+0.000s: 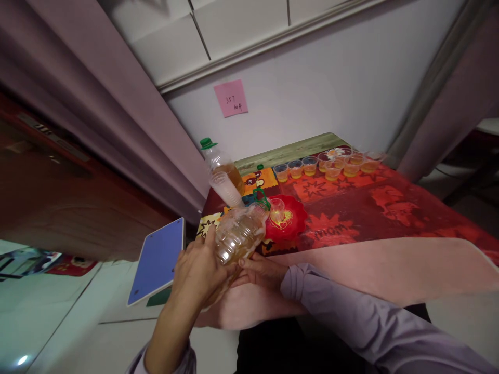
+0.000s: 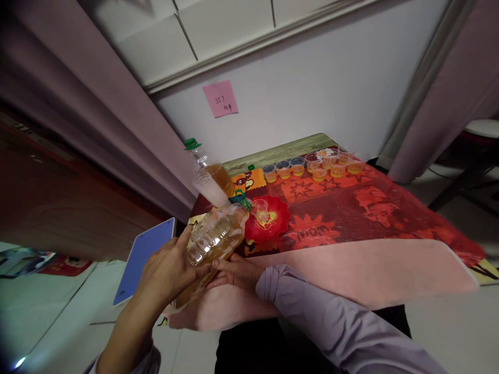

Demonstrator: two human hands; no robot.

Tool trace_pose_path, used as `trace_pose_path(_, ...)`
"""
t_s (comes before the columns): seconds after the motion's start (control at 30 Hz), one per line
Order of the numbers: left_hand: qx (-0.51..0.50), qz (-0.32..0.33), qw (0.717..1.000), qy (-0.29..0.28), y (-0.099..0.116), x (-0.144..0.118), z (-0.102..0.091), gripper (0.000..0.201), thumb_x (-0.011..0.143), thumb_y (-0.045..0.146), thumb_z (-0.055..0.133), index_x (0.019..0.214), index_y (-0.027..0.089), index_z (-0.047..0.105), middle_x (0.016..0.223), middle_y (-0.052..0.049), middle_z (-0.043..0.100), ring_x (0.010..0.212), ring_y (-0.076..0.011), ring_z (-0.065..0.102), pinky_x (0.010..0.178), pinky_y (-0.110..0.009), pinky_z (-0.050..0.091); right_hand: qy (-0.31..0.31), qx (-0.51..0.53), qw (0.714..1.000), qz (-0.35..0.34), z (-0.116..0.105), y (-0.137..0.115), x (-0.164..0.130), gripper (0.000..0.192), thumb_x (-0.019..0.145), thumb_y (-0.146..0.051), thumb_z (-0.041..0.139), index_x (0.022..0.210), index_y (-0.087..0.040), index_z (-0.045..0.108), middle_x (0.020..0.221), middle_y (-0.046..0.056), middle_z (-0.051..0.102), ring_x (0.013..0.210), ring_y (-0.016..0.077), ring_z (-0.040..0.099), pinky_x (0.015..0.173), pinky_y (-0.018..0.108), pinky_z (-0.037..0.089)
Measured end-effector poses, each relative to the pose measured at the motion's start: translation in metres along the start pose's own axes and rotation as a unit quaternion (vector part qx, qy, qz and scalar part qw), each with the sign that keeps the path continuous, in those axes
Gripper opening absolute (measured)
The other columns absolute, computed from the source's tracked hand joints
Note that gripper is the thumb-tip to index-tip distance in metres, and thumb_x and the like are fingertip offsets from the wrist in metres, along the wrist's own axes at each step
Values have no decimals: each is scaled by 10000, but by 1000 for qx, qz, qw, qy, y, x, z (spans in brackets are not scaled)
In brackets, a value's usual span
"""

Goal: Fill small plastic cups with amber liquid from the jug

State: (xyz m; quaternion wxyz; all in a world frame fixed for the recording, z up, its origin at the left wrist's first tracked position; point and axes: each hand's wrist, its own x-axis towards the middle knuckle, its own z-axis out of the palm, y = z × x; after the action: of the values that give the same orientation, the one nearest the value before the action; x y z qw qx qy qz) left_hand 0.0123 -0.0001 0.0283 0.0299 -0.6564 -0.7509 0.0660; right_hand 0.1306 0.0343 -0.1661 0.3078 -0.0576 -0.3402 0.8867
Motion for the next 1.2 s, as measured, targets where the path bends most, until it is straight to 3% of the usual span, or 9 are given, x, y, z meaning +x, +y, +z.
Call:
trace_pose_path(0.4, 0, -5, 1000, -10, 1, -1, -3, 885, 775, 595, 832, 1532, 207, 589, 1173, -173, 802, 1107, -411, 772, 917, -448, 558, -8, -7, 1000, -6, -2, 2, 0, 774, 864, -652, 934, 1460, -313, 575, 1338, 80, 782, 1154, 276, 807, 1124, 542, 598)
trace_pose_path(0.63, 18, -13, 999, -32, 5, -2, -9, 870, 813, 597, 814, 1542, 191, 570, 1227, -183, 798, 1159, -408, 766, 950, -445, 554, -3, -1, 1000, -1, -2, 2, -1, 797, 865, -630, 943, 1478, -298, 557, 1345, 85, 781, 1153, 266, 808, 1113, 523, 605)
trace_pose_path(0.9, 40, -29, 996, -78, 15, -4, -22, 899, 913, 534, 756, 1670, 167, 437, 1366, -216, 761, 1303, -406, 733, 1041, -457, 538, -14, 21, 1000, -1, -6, 5, 3, 803, 834, -601, 980, 1470, -310, 585, 1347, 93, 786, 1145, 267, 809, 1120, 552, 600)
trace_pose_path(1.2, 36, -22, 996, -80, 15, -1, -22, 878, 916, 540, 755, 1647, 154, 458, 1397, -230, 752, 1330, -419, 726, 1058, -478, 542, -31, 22, 999, -7, -8, 7, 5, 809, 851, -609, 968, 1484, -307, 566, 1360, 90, 778, 1142, 253, 807, 1124, 536, 597)
